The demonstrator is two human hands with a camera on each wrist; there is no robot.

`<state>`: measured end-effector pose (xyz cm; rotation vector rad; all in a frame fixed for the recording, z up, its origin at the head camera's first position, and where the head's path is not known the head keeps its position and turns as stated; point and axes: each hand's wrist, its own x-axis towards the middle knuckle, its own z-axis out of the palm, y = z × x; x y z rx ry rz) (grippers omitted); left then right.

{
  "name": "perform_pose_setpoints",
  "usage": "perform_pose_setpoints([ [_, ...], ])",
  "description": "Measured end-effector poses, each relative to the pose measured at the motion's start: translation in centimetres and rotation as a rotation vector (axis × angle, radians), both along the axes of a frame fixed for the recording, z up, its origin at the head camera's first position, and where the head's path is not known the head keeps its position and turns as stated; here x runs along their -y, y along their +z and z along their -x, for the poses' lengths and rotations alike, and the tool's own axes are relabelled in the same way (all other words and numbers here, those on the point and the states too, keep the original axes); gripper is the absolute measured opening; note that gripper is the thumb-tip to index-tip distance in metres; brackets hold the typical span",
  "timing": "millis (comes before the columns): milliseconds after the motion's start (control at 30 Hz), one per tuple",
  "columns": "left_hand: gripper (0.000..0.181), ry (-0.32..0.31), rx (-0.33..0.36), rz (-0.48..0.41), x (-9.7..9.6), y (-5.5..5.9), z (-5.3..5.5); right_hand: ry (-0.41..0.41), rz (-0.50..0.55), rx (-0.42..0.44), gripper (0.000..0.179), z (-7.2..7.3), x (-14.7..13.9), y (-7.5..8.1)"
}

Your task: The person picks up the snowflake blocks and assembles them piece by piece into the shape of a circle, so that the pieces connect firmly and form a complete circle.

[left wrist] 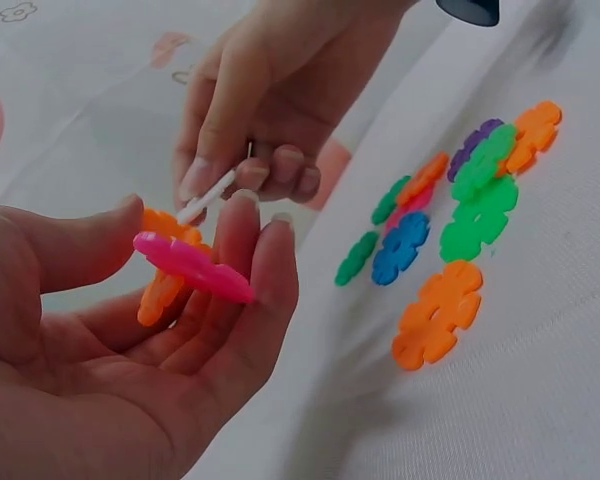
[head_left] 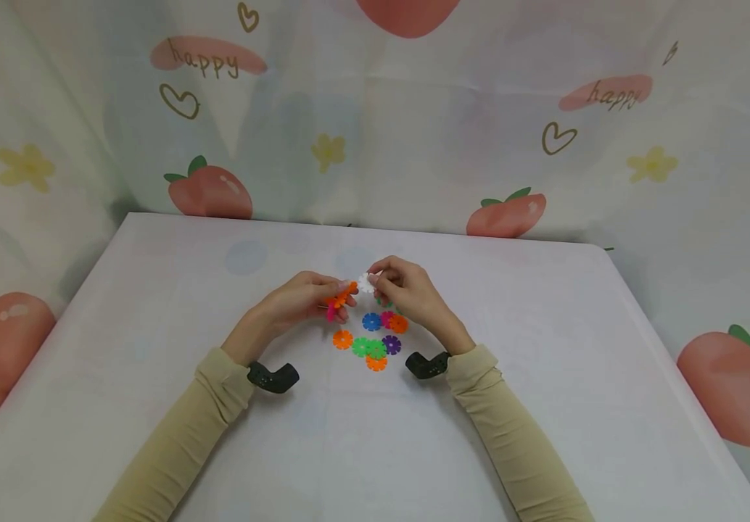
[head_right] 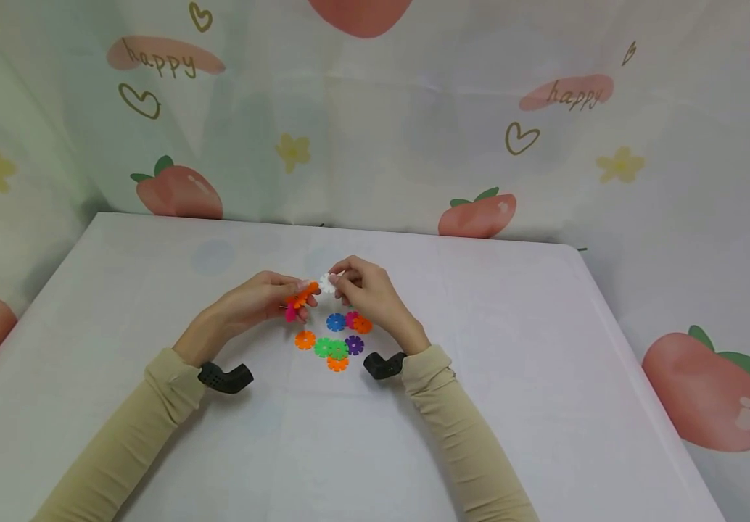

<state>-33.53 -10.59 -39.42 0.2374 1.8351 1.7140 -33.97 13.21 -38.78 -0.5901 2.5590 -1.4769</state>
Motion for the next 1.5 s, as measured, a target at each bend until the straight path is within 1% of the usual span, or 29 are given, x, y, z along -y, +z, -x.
perform_pose_setpoints([
  [133,0.042,-0.004,-0.010,-0.013,0.0,0.1,-0.2,0.015,0.008,0.019,0.021,0.0,0.1,-0.1],
  [300,0.041,-0.009,-0.027,-0.002,-0.2,0.2,-0.3,0.018,0.010,0.019,0.021,0.0,0.2,-0.2],
  [567,0.039,-0.040,-0.035,0.031,-0.3,0.4,-0.7,0.010,0.006,0.010,0.017,-0.4,0.6,0.1],
  [767,0.036,-0.070,-0.061,0.045,-0.4,0.3,-0.8,0.018,0.022,0.010,0.015,-0.6,0.8,-0.2],
  [967,0.035,-0.093,-0.096,0.082,-0.6,0.4,-0.8,0.012,0.006,0.001,0.010,-0.9,1.1,-0.1],
  [1100,0.035,-0.101,-0.097,0.115,-0.7,0.5,-0.8,0.020,0.002,0.000,0.009,-0.8,1.1,-0.2],
  [1200,0.035,-0.111,-0.093,0.131,-0.7,0.6,-0.8,0.040,0.018,0.027,0.010,-0.6,0.9,-0.3],
  [1367,0.035,-0.125,-0.095,0.136,-0.5,0.6,-0.7,0.062,0.042,0.104,0.010,-0.4,0.7,-0.3],
  [1500,0.034,-0.138,-0.109,0.163,-0.4,0.5,-0.7,0.092,0.024,0.128,0.010,-0.2,0.7,-0.4],
])
